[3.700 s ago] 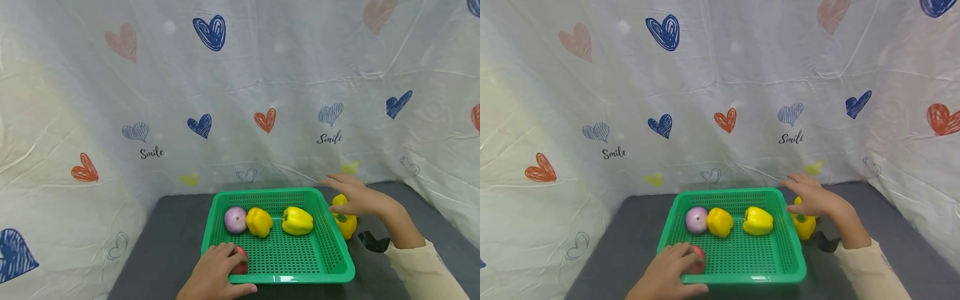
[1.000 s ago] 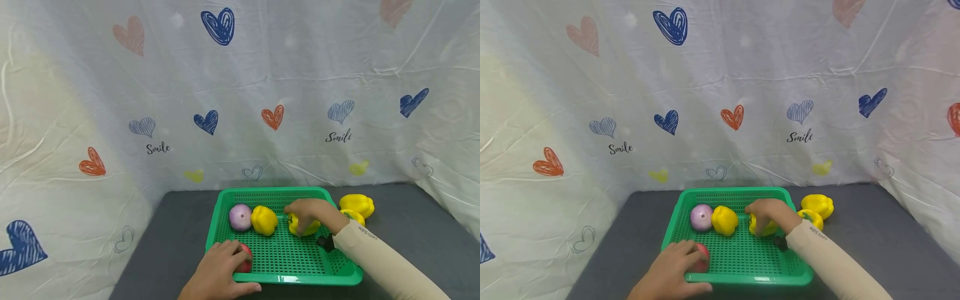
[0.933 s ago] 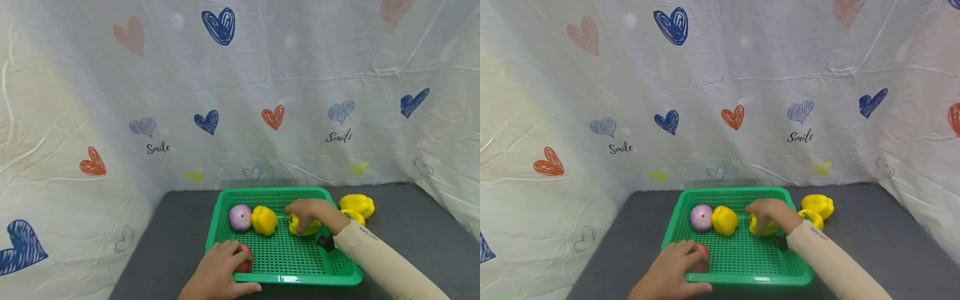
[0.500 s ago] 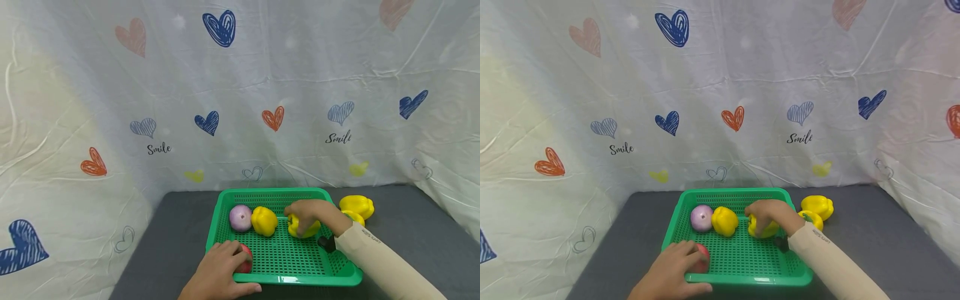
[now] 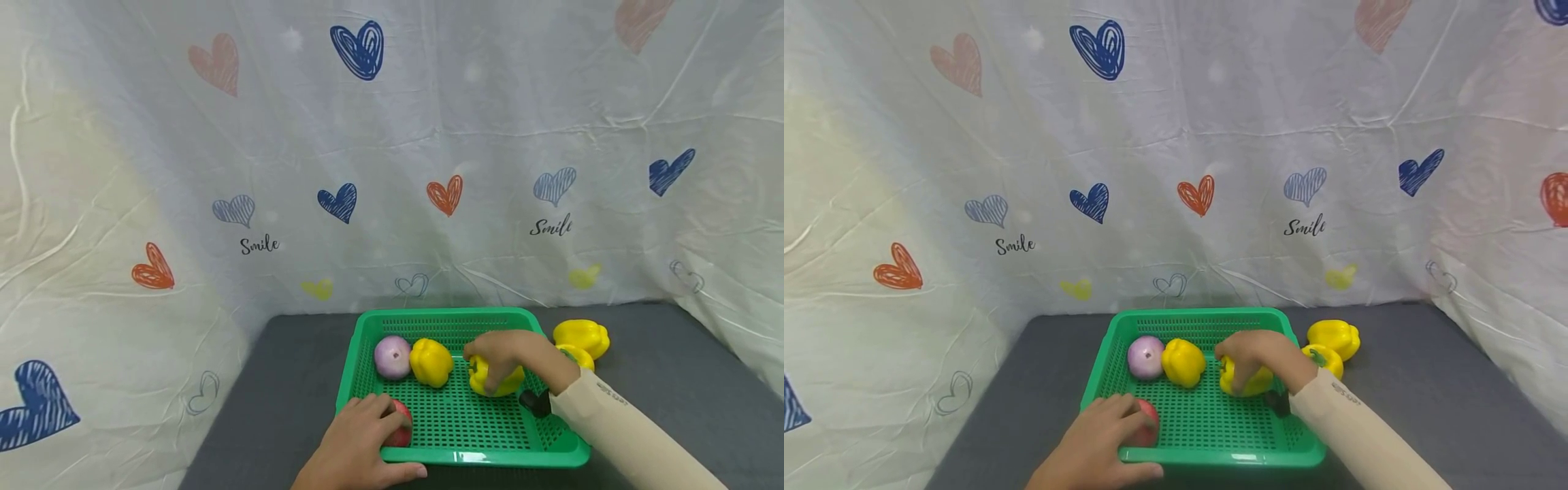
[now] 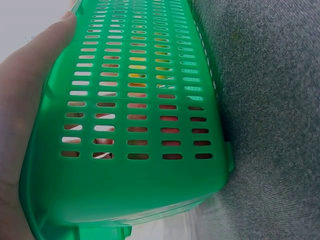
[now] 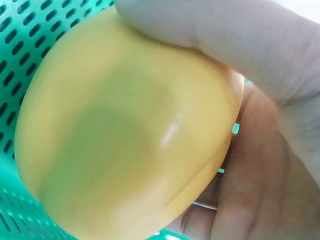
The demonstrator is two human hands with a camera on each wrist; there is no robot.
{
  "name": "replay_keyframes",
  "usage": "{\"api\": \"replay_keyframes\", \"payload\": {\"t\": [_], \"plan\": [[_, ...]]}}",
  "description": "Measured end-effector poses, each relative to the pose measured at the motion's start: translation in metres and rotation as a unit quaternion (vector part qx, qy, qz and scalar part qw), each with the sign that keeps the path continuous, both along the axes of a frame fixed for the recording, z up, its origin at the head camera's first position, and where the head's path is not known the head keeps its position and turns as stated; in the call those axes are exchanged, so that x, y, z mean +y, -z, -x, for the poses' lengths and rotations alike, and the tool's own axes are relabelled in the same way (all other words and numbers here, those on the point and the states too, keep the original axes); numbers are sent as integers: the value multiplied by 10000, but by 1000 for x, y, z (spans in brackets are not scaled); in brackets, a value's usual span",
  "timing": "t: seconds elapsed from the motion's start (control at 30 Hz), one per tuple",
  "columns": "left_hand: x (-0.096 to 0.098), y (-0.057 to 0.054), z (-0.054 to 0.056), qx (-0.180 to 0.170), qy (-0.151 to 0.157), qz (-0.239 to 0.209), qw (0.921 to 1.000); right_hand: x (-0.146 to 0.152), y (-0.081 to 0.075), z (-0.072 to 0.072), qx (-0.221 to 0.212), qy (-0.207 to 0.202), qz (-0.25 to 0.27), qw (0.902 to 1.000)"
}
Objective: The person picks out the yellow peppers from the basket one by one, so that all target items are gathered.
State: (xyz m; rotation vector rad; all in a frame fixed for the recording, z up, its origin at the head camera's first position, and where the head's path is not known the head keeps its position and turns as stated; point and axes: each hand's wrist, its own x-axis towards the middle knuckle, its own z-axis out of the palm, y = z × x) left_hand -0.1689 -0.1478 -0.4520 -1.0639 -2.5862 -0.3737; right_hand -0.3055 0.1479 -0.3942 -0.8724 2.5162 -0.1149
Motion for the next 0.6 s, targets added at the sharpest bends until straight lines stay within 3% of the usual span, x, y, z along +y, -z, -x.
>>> {"api": "replay_keyframes", "payload": {"t": [0.6], "plan": [[-1,1,0,15,60,-1,10000,9,-23,-33,589,-337,758,9948]]}}
